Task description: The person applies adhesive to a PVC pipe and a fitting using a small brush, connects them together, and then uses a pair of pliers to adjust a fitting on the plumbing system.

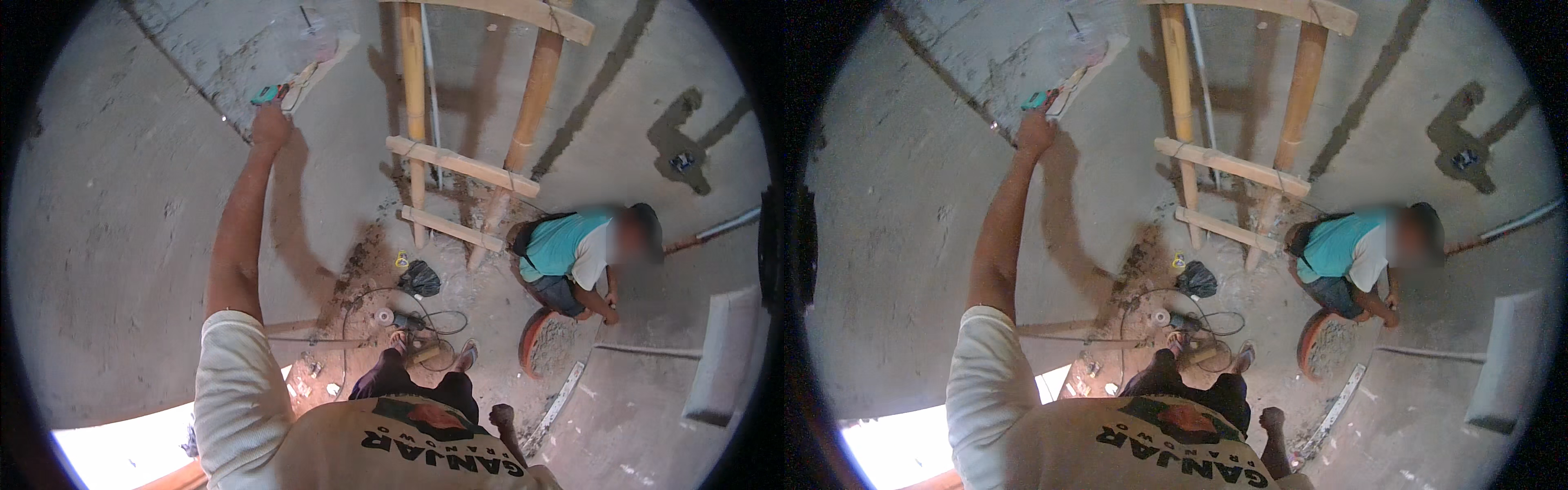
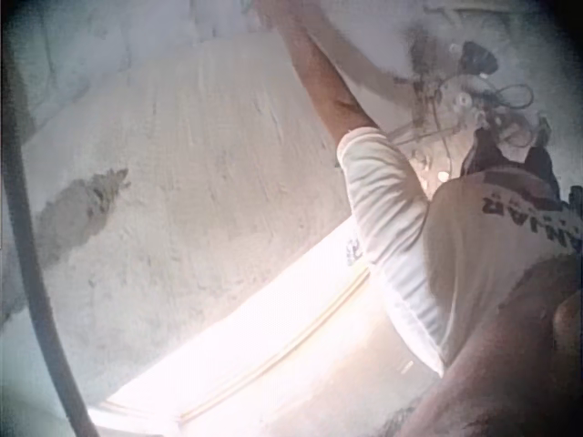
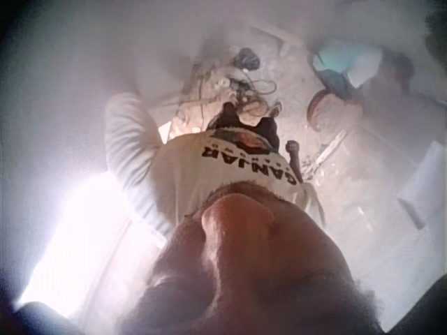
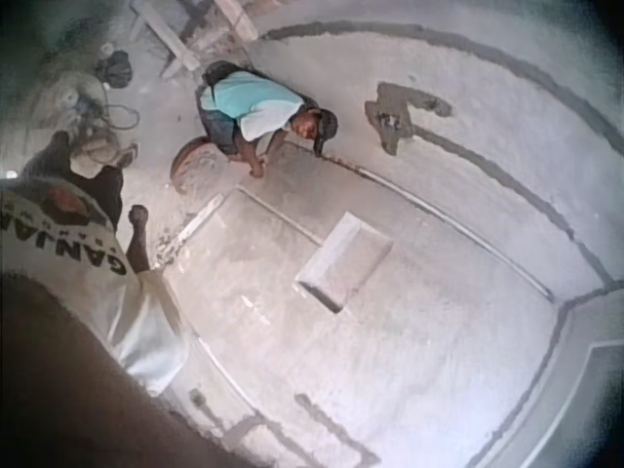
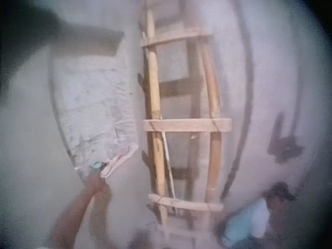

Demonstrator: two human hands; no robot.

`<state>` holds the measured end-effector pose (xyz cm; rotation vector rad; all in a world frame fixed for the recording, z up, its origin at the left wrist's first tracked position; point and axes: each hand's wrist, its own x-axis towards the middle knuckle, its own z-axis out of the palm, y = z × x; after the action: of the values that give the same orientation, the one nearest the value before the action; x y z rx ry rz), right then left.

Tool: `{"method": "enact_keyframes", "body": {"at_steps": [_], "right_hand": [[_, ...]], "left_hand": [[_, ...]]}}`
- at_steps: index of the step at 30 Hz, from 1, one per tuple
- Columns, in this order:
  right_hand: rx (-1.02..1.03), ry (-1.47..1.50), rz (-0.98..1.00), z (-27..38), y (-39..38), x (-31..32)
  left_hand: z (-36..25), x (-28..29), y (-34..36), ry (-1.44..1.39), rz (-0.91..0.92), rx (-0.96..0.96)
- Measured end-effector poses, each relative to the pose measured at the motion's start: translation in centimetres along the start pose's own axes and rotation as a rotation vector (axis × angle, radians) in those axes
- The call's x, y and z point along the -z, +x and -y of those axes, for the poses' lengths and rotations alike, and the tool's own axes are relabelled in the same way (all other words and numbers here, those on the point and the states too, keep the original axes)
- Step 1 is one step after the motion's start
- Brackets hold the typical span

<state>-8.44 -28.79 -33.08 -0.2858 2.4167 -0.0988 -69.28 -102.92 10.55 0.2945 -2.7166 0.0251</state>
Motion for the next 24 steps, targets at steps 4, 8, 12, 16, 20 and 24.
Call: {"method": "enact_keyframes", "body": {"at_steps": [4, 8, 12, 16, 20, 24], "right_hand": [[0.112, 0.051, -0.186, 8.6, 0.0, 2.4], [-0.299, 0.676, -0.212, 9.6, -0.5, 1.4], [-0.584, 1.083, -0.179, 10.1, 0.6, 3.2], [-0.366, 1.157, -0.271, 7.9, -1.3, 3.9], [-0.515, 1.745, -0.234, 10.3, 0.7, 6.1], [-0.643, 1.535, -0.248, 11.1, 0.6, 6.0]], "left_hand": [[4.3, -3.3, 3.7, 0.127, -0.001, -0.013], [5.3, -6.4, 3.9, 0.066, 0.018, 0.126], [7.5, -8.7, 5.2, 0.111, -0.144, 0.147], [6.7, -9.5, 4.6, 0.099, -0.068, 0.209], [7.2, -5.9, 4.6, 0.010, -0.077, 0.171], [6.4, -4.5, 4.8, -0.094, 0.008, 0.132]]}}
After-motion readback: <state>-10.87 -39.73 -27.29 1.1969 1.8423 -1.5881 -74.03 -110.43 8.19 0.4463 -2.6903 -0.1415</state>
